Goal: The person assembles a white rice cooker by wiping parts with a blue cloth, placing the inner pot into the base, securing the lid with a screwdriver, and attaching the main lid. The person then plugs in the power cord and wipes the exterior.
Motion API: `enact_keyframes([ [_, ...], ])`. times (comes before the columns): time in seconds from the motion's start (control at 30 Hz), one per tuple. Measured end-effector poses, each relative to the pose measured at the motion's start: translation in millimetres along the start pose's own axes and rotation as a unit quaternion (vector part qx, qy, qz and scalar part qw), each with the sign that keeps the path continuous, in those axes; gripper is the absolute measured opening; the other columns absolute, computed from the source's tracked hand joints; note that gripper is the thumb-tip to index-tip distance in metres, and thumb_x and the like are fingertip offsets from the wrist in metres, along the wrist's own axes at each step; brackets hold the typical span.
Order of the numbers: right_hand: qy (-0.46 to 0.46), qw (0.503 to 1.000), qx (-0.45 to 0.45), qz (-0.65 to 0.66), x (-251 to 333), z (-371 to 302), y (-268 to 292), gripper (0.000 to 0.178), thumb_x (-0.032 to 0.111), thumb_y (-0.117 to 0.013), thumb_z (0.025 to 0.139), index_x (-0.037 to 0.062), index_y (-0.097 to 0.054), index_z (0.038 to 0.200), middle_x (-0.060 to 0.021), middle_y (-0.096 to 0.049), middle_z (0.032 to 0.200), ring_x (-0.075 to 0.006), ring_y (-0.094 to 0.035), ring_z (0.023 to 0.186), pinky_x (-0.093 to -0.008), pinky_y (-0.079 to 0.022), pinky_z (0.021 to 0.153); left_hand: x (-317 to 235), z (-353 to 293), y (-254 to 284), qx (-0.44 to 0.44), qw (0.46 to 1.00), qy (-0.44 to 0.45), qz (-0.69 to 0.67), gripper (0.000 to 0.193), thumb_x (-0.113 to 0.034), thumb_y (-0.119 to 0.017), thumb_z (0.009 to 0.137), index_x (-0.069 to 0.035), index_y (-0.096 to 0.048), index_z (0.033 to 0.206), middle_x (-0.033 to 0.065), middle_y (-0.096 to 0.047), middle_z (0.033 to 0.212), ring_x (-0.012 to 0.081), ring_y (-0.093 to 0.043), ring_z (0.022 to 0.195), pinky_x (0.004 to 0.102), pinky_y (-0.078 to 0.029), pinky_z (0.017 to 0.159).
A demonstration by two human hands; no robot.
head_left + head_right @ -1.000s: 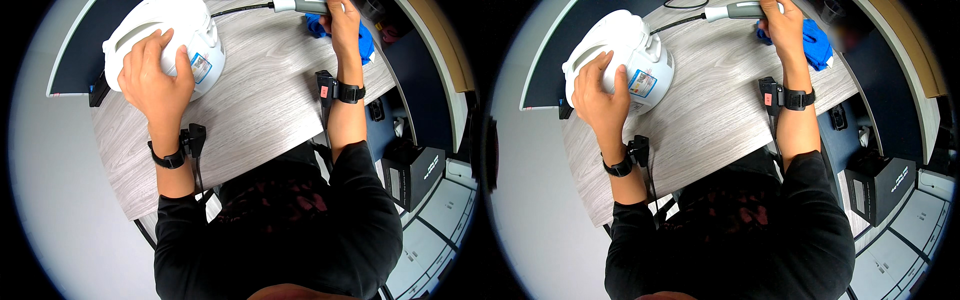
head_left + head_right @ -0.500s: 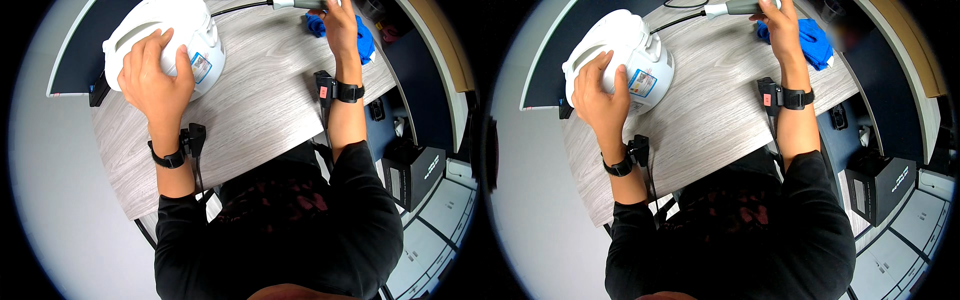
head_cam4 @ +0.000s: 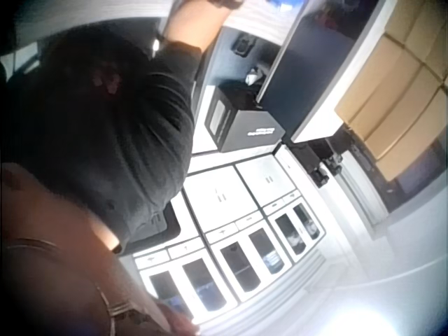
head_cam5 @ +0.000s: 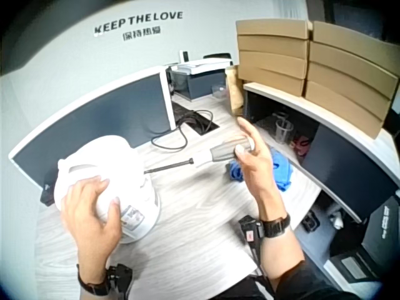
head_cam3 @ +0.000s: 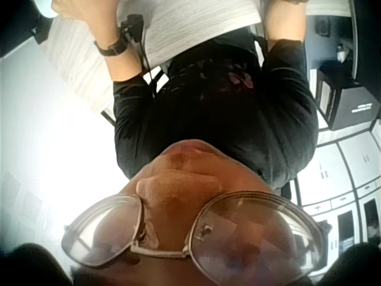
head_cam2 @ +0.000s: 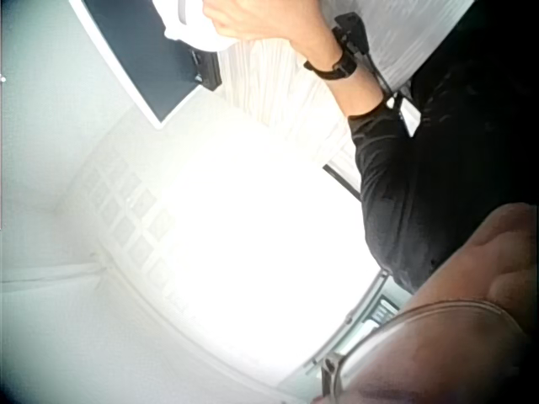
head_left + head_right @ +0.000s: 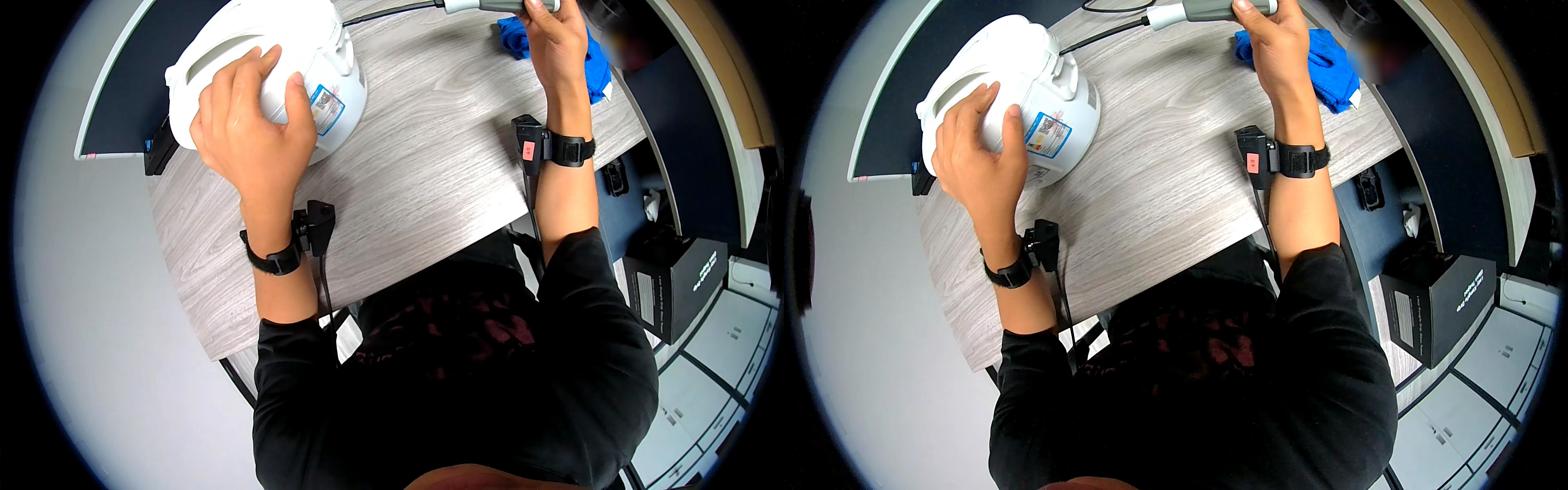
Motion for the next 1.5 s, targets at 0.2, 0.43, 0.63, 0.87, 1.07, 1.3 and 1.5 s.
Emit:
enact_keyframes([
  [0.2, -0.112, 0.972, 0.004, -0.207, -19.9, 2.5, 31.4, 0.040, 0.023, -0.068, 0.098, 0.0070, -0.063, 0.134, -0.0008, -0.063, 0.097, -0.0073, -0.055, 0.085, -0.0207, -0.043, 0.077, 1.0, -0.3, 0.7, 0.001, 1.000, 0.005, 0.003, 0.028, -0.024, -0.075, 0.077, -0.017, -0.077, 0.105, -0.0004, -0.073, 0.111, 0.0205, -0.064, 0.101, 0.0354, -0.041, 0.086],
  [0.43, -0.023, 0.994, 0.056, -0.089, -3.1, 2.0, 9.1, 0.036, 0.021, -0.069, 0.097, 0.0062, -0.063, 0.130, 0.0005, -0.061, 0.095, -0.0041, -0.055, 0.083, -0.0200, -0.045, 0.074, 1.1, 0.2, 0.8, -0.001, 1.000, 0.007, -0.003, 0.028, -0.024, -0.075, 0.078, -0.017, -0.077, 0.105, -0.0011, -0.073, 0.110, 0.0206, -0.064, 0.101, 0.0358, -0.041, 0.086],
  [0.63, -0.110, 0.980, 0.033, -0.159, -11.4, 0.2, 17.2, 0.048, 0.018, -0.072, 0.094, 0.0072, -0.055, 0.138, 0.0003, -0.062, 0.101, -0.0049, -0.057, 0.089, -0.0220, -0.047, 0.076, 0.0, -0.1, 2.2, 0.002, 1.000, 0.009, 0.003, 0.028, -0.024, -0.075, 0.078, -0.017, -0.076, 0.105, -0.0014, -0.073, 0.110, 0.0206, -0.064, 0.101, 0.0360, -0.041, 0.087],
  [0.87, -0.054, 0.995, 0.064, -0.059, -2.9, -1.9, 2.2, 0.055, 0.011, -0.074, 0.090, 0.0070, -0.054, 0.141, 0.0019, -0.060, 0.102, -0.0058, -0.054, 0.090, -0.0212, -0.043, 0.076, -0.8, -0.1, 1.5, 0.008, 1.000, 0.009, 0.004, 0.028, -0.024, -0.074, 0.079, -0.016, -0.076, 0.105, -0.0004, -0.074, 0.110, 0.0204, -0.064, 0.101, 0.0353, -0.041, 0.088],
  [1.07, -0.106, 0.979, 0.020, -0.172, -10.3, -4.1, 17.4, 0.052, 0.011, -0.074, 0.090, 0.0054, -0.055, 0.138, -0.0001, -0.063, 0.101, -0.0086, -0.057, 0.092, -0.0209, -0.045, 0.080, -1.2, 0.3, 1.8, 0.006, 1.000, 0.006, 0.006, 0.028, -0.025, -0.074, 0.079, -0.016, -0.077, 0.105, 0.0001, -0.073, 0.110, 0.0207, -0.064, 0.101, 0.0355, -0.040, 0.088],
  [1.3, -0.040, 0.997, 0.059, -0.004, -2.8, -1.7, -1.6, 0.042, 0.017, -0.074, 0.094, 0.0060, -0.059, 0.132, 0.0044, -0.059, 0.087, -0.0033, -0.051, 0.074, -0.0177, -0.038, 0.065, -0.9, -1.1, 2.3, 0.005, 1.000, 0.005, 0.006, 0.027, -0.024, -0.074, 0.079, -0.016, -0.077, 0.105, -0.0003, -0.073, 0.111, 0.0206, -0.064, 0.102, 0.0355, -0.041, 0.088],
  [1.5, -0.047, 0.992, 0.007, -0.119, -16.0, -0.7, 21.6, 0.026, 0.020, -0.073, 0.095, 0.0082, -0.061, 0.116, 0.0032, -0.060, 0.083, -0.0033, -0.051, 0.070, -0.0177, -0.038, 0.061, -0.9, 0.4, 2.6, -0.001, 1.000, 0.001, 0.002, 0.027, -0.024, -0.075, 0.078, -0.017, -0.077, 0.105, -0.0004, -0.074, 0.111, 0.0205, -0.064, 0.101, 0.0348, -0.041, 0.087],
])
Point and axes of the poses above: each hand's wrist, its own z-axis towards the middle knuckle, its own y-axis out of the back of the hand, x = y × z, the point moved 10 cm from there along z, towards the middle knuckle
